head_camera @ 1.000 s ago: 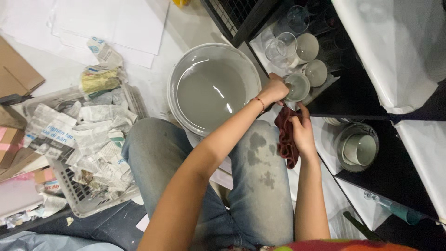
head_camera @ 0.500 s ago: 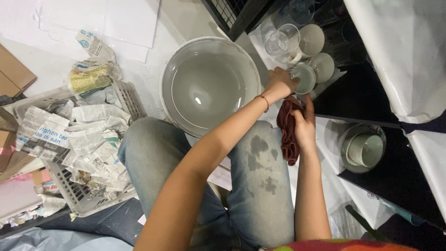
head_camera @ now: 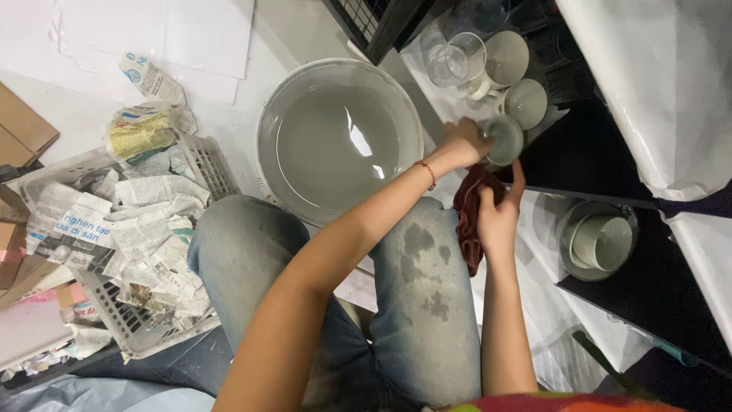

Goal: The person washes various cups and mugs in a bucket of water and dries them with a cloth. The person rinses each item, wipes it dry, and places it on a nearby shelf.

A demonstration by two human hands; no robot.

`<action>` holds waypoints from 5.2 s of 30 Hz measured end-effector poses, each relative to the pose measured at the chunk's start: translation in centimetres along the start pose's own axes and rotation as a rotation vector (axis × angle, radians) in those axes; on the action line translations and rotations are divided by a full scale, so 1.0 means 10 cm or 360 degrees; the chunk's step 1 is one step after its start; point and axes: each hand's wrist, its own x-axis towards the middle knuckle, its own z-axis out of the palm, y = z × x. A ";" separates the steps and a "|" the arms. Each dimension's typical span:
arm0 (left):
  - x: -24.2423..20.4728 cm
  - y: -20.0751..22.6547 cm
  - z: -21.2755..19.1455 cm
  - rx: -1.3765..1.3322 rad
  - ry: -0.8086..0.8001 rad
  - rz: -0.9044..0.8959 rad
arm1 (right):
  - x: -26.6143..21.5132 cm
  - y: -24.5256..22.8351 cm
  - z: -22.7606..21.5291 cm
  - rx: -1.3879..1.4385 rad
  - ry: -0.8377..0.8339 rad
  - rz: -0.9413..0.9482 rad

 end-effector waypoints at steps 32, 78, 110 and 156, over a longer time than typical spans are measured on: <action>-0.89 0.31 -0.54 -0.0507 -0.0352 -0.0131 | -0.24 -0.31 -0.37 0.0335 0.0178 0.0049; -4.49 1.18 0.04 0.1154 0.0693 0.1382 | -2.34 0.29 -2.32 0.0125 -0.0274 -0.0526; -3.07 3.05 3.81 0.0968 0.0057 0.1628 | -2.10 1.67 -4.88 -0.0639 0.0810 -0.0344; -3.91 2.51 2.68 0.0009 -0.0202 0.1886 | -2.04 1.55 -4.34 -0.0294 0.1220 -0.0508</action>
